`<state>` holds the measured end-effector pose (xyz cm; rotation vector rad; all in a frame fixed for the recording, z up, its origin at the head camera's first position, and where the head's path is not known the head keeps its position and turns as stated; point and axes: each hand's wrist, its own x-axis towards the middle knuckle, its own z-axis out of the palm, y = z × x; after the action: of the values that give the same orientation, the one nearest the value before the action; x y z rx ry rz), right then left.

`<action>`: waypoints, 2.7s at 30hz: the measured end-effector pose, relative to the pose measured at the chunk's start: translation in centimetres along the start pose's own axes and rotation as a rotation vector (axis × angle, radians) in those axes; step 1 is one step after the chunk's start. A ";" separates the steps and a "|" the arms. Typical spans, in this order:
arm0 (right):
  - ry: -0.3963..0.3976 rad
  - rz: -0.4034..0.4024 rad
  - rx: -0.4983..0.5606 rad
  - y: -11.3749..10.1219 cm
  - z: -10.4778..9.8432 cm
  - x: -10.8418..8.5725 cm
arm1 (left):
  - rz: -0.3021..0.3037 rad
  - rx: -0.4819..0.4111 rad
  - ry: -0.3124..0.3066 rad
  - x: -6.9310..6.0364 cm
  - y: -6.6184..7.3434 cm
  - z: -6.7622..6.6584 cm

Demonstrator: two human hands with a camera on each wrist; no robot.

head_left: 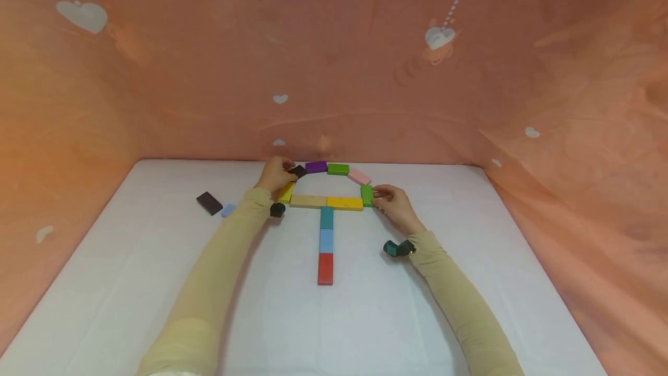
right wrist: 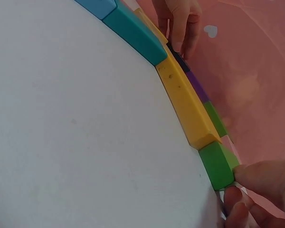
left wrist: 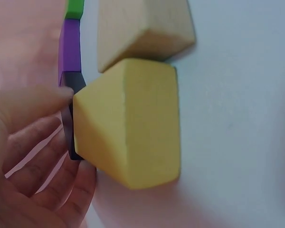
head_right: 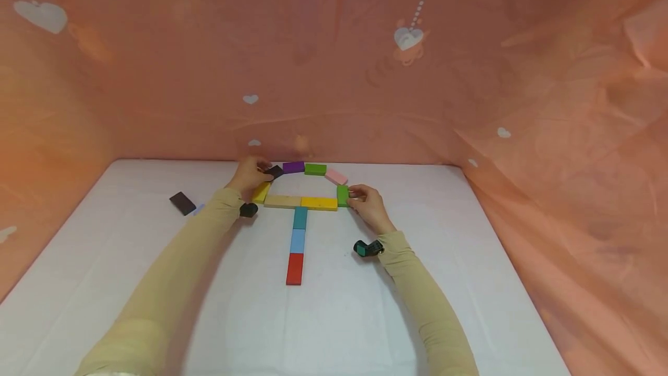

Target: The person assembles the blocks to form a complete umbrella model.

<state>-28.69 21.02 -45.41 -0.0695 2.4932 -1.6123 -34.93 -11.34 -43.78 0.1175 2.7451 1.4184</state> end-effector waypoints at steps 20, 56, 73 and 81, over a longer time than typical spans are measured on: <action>-0.003 0.016 0.006 -0.1 0.2 -0.1 | 0.065 -0.090 0.025 -6.1 -1.8 -7.5; -0.004 0.009 0.000 -0.6 -0.1 -0.4 | 0.162 0.103 -0.058 -16.1 -5.8 -7.6; -0.001 -0.010 -0.006 -0.2 0.1 -0.3 | 0.145 0.135 -0.040 -16.6 -5.6 -6.1; 0.005 0.004 -0.001 -0.1 0.3 -0.3 | 0.145 0.173 -0.027 -17.4 -5.1 -5.2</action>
<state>-28.32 20.78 -45.42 -0.0614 2.4962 -1.6113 -18.29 -20.06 -44.81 0.3457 2.8850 1.1940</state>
